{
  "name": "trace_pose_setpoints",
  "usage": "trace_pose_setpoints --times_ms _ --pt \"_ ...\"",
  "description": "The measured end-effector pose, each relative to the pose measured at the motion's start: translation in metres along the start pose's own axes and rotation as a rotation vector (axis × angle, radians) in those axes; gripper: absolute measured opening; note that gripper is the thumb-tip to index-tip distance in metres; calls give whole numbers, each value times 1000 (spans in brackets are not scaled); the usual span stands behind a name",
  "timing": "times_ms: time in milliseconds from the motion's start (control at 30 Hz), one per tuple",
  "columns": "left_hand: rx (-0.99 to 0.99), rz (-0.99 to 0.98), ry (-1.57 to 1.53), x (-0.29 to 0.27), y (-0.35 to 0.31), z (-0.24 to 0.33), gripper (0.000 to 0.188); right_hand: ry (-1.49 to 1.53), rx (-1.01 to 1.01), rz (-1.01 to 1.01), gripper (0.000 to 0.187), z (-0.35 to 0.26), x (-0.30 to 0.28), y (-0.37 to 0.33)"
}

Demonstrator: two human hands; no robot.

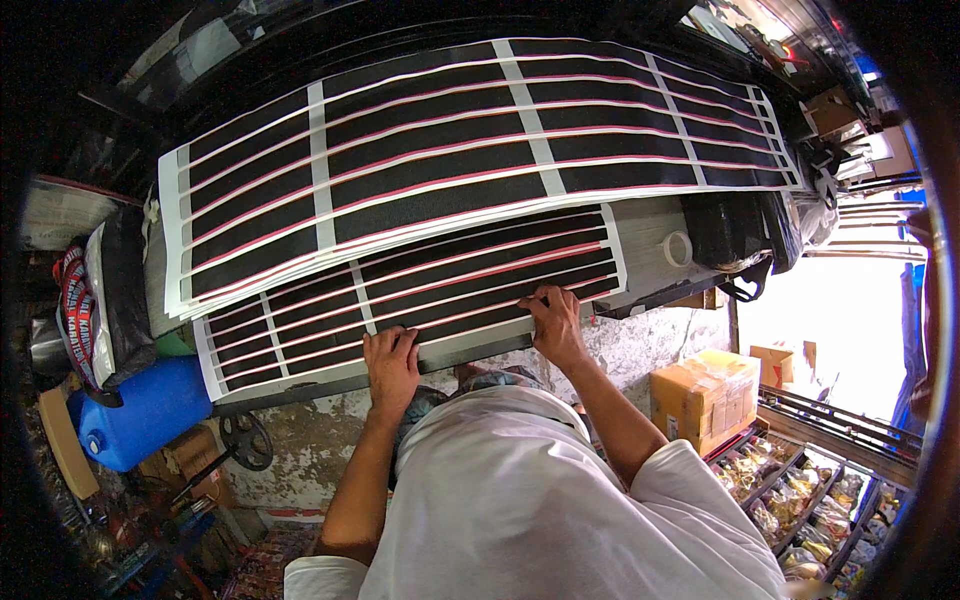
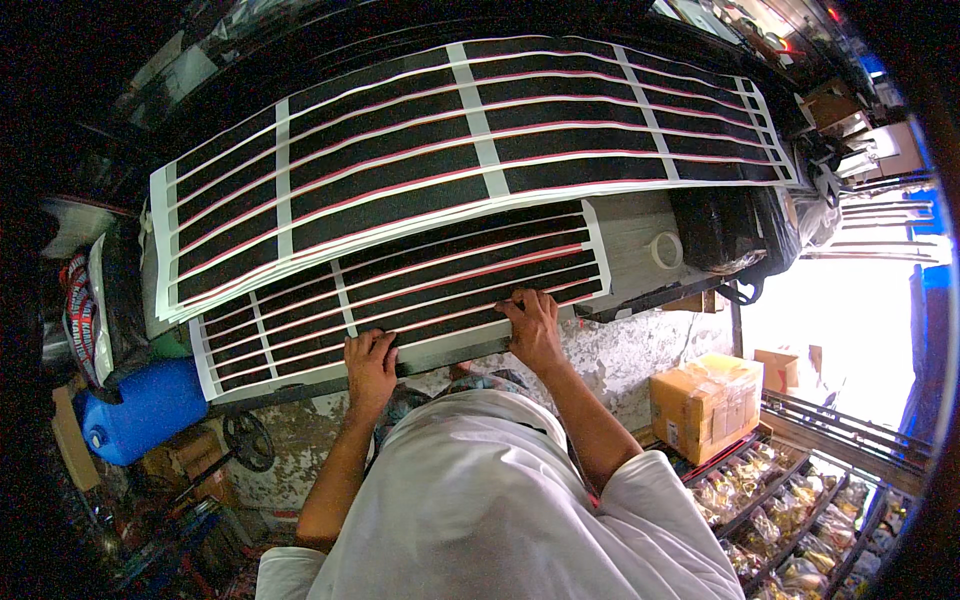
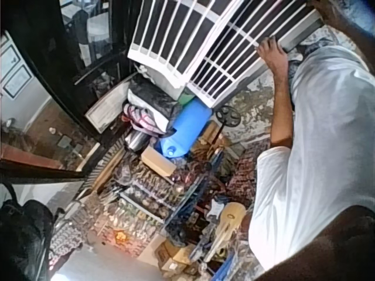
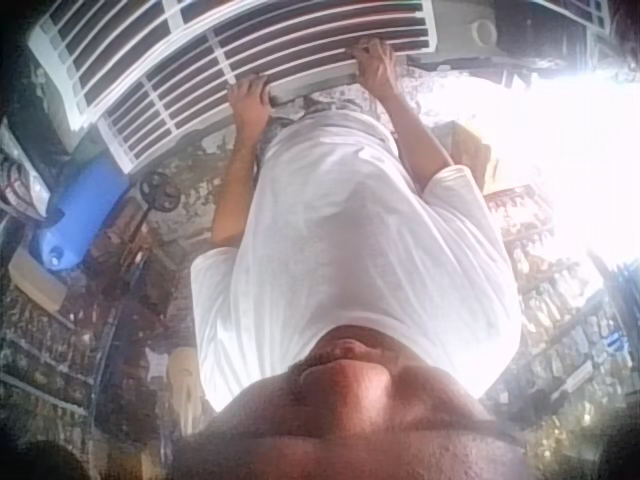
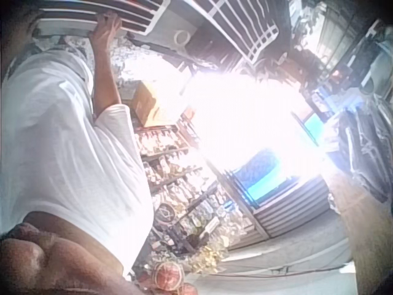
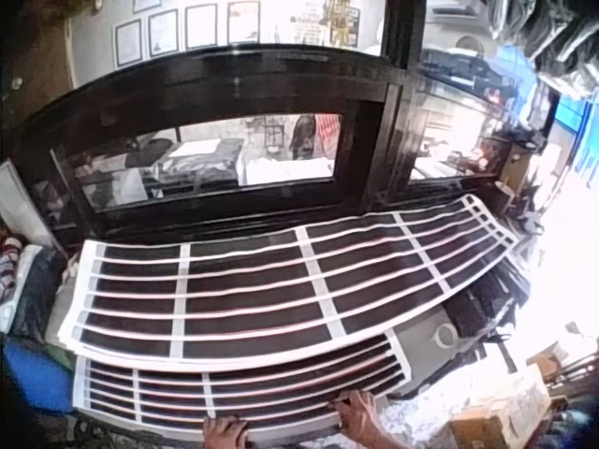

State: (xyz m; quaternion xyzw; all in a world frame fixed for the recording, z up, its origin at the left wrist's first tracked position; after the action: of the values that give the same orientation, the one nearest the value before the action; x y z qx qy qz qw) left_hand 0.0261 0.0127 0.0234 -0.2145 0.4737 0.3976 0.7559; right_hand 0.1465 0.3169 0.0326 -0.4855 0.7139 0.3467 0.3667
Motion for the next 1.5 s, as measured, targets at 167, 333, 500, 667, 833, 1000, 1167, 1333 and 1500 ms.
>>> trace_pose_setpoints --times_ms 167,333,500,667,833,1000,1167,1333,1500 --pt "12 -4 1 1 1 0 33 7 33 50 44 6 -5 -1" --pt "16 2 -9 1 0 -2 33 -35 59 76 46 16 -12 -3" --pt "24 -3 1 1 2 -2 33 -65 68 77 46 17 -15 -1" --pt "34 35 -16 3 0 -4 33 -51 97 82 49 26 -18 -3" --pt "29 19 -20 0 1 -1 33 -65 125 96 48 39 -26 -3" --pt "33 17 -5 -1 2 1 33 -74 117 112 51 50 -30 -3" --pt "26 2 3 3 0 -3 34 -60 146 114 55 58 -38 -5" --pt "23 5 -2 3 1 -2 33 -50 156 99 57 61 -41 -5" --pt "22 -5 -6 2 2 -1 32 -41 145 118 56 71 -41 -8"
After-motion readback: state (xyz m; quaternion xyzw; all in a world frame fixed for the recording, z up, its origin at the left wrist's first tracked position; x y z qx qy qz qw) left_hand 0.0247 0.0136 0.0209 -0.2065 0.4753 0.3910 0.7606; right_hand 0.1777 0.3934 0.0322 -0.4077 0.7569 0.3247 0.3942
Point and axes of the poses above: each hand's wrist, its own y-axis towards the middle knuckle, its own x-axis out of the palm, z = x × y, the point moved 6 cm from there along y, towards the middle knuckle, and after that the axes turned 1 degree about x, right-handed, at the moved point
